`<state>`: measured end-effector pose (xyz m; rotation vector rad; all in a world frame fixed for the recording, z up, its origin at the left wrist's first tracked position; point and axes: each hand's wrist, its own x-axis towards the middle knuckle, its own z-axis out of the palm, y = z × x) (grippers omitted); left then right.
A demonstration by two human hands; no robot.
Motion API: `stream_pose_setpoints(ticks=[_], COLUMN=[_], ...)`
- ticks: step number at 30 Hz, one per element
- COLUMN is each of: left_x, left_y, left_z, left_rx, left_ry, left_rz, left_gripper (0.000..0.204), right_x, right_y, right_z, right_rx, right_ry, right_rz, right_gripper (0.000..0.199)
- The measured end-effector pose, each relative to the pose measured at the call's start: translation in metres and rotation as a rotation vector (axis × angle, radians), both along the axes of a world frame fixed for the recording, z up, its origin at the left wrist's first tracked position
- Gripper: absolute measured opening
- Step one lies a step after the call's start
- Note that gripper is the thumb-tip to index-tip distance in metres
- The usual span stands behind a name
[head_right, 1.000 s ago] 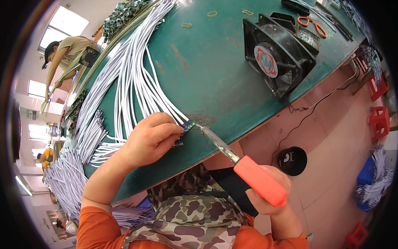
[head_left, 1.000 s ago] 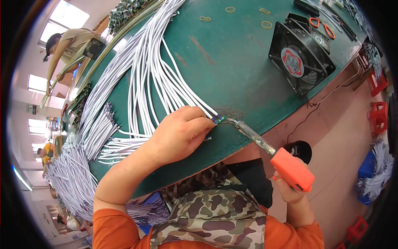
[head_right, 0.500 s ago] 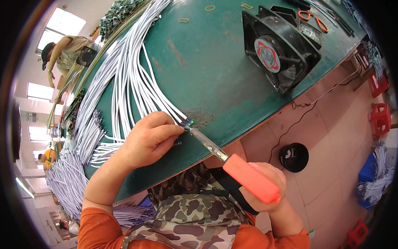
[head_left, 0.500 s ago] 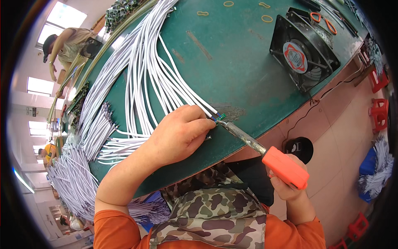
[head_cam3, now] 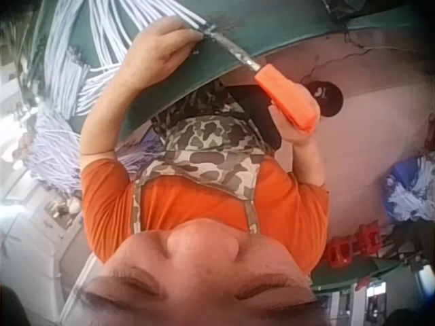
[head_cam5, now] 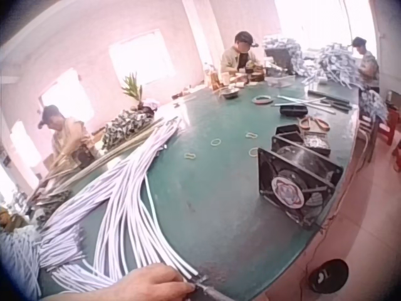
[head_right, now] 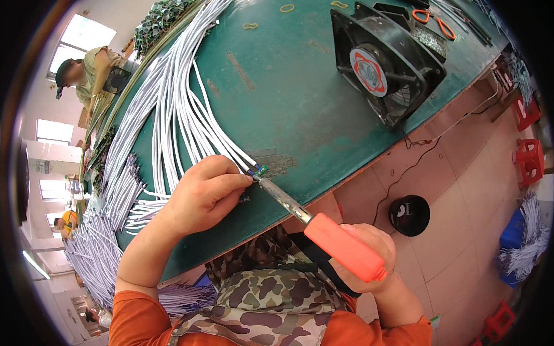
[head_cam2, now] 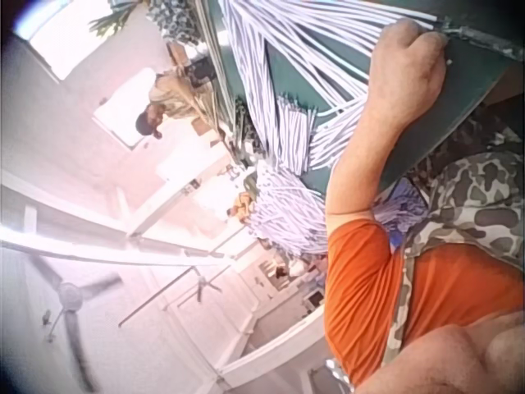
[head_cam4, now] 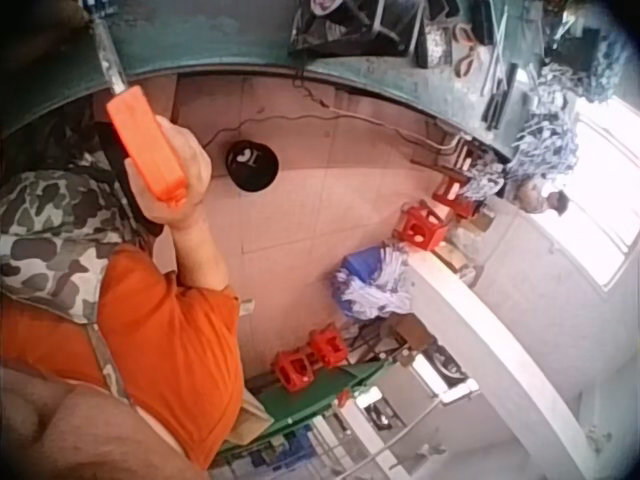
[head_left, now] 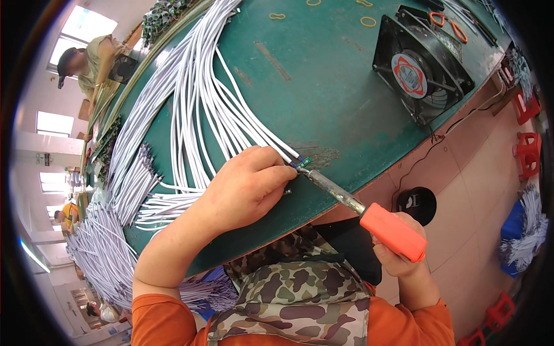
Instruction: The person solders wires to circuit boards using a soldering iron, aligns and connects additional wires into the circuit boards by hand, and solders the connections using the soldering iron.
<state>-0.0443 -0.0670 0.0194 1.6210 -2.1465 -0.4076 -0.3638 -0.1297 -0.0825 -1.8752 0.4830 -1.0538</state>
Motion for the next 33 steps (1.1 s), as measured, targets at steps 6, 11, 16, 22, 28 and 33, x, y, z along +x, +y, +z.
stream_pose_setpoints(ticks=[6,11,16,22,28,33], left_x=[-0.001,-0.003,-0.004,-0.004,-0.005,-0.006], left_y=[-0.001,0.0,-0.002,-0.002,-0.002,-0.003], left_z=[0.0,0.001,0.002,0.001,-0.001,-0.002], left_rx=[-0.009,0.018,0.021,0.004,-0.015,-0.028], left_ry=[-0.013,-0.031,-0.061,-0.066,-0.085,-0.083], left_rz=[-0.007,0.01,0.007,0.003,-0.011,-0.007], left_gripper=[0.028,0.026,0.026,0.027,0.027,0.029], right_x=[0.0,0.0,0.0,-0.001,0.004,0.001], right_y=[0.0,-0.004,-0.007,-0.01,-0.013,-0.013], right_z=[-0.001,0.004,0.002,-0.004,0.002,0.001], right_rx=[-0.04,-0.073,-0.146,-0.151,-0.169,-0.159], right_ry=[0.007,0.003,0.0,-0.032,-0.061,-0.04], right_rz=[-0.024,0.012,0.029,0.081,0.06,0.072], right_gripper=[0.022,0.041,0.048,0.048,0.052,0.051])
